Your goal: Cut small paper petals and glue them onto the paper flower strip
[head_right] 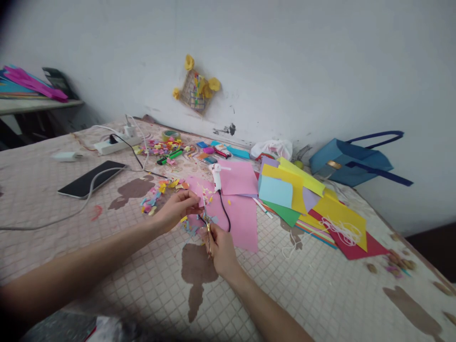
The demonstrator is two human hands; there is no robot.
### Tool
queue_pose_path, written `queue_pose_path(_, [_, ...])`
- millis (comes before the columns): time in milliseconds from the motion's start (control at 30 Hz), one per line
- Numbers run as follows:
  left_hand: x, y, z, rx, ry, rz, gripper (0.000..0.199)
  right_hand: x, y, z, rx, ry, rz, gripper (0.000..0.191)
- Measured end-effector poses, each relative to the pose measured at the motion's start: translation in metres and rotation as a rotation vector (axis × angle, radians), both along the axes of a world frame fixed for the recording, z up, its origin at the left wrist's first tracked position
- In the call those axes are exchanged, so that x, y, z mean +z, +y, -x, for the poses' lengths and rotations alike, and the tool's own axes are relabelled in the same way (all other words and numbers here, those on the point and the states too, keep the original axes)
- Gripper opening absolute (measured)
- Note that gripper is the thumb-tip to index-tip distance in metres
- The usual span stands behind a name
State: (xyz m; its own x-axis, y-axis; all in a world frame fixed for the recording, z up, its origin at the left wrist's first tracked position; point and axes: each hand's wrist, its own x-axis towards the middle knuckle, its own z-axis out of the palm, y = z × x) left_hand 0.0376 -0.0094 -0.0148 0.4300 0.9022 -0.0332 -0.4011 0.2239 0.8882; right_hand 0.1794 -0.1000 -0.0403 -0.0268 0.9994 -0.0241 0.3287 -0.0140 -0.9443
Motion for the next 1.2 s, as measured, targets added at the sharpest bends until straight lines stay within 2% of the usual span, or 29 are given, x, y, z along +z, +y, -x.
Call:
queue_pose_path(267, [0.0030,-0.0012,-0.0002,-0.001,0.002,0.001,0.023,-0.0017,-0.0020,0.0002,0.001,-0.020,-0.014,0.036])
queue_pose_path(567, [0.0018,-0.0008,-0.0004,-0.011,0.016,0.007,0.023,0.0000,0.0003,0.0010,0.032,0.073,0.034,0.041])
queue_pose_path(867, [-0.0014,-0.0026,-0.0022,-0.058,0.038,0.036,0.022,-0.0066,0.0013,-0.0001,0.018,0.123,0.027,0.045])
queue_pose_path(1200, [-0.0013,-0.0060,-0.0032,-0.092,0.103,0.055,0.022,-0.0022,0.0013,0.0001,-0.011,0.150,0.062,0.049])
